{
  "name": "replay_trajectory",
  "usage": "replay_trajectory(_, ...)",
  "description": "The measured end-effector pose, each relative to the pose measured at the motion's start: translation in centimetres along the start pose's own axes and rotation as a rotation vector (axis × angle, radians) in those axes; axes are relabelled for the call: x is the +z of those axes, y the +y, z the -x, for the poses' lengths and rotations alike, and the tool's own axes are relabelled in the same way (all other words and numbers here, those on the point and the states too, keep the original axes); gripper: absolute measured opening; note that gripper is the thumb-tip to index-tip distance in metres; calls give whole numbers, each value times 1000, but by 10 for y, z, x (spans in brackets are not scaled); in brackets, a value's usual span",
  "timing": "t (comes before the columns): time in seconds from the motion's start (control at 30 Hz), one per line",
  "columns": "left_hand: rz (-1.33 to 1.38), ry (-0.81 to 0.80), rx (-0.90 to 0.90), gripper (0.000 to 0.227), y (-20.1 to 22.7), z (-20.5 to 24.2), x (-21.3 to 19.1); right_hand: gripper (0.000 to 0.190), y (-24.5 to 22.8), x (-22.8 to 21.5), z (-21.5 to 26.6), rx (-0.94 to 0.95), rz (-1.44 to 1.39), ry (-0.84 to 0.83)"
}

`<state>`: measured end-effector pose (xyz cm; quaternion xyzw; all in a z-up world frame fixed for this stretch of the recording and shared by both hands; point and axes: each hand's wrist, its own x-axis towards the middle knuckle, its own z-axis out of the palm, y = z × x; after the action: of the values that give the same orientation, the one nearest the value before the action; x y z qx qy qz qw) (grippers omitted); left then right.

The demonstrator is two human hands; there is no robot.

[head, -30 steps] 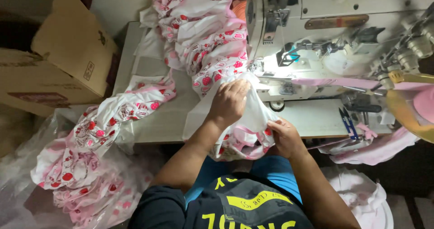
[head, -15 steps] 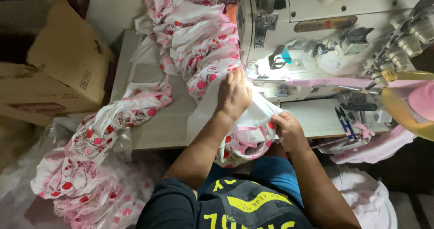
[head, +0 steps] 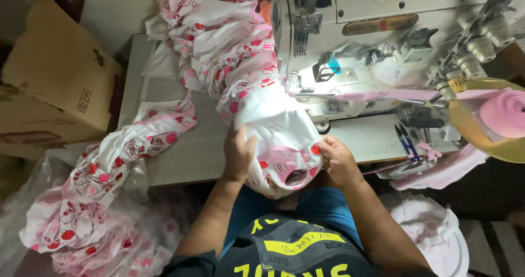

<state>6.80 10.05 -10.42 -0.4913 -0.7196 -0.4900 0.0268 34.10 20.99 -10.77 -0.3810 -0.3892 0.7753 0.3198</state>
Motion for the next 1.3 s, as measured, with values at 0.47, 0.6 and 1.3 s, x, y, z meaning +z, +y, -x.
replay_trajectory(0.47, -288, -158, -91, 62, -35, -172, 58, 10, 9, 37, -24, -184, 153, -92)
replay_trajectory(0.6, -125, -217, -221, 58, -125, -184, 106, 10, 6, 25, -39, -260, 299, -126)
replay_trajectory(1.3, 50, -192, 378, 53, 8, 5, -13, 42, -9, 57, -8, -619, 258, -156)
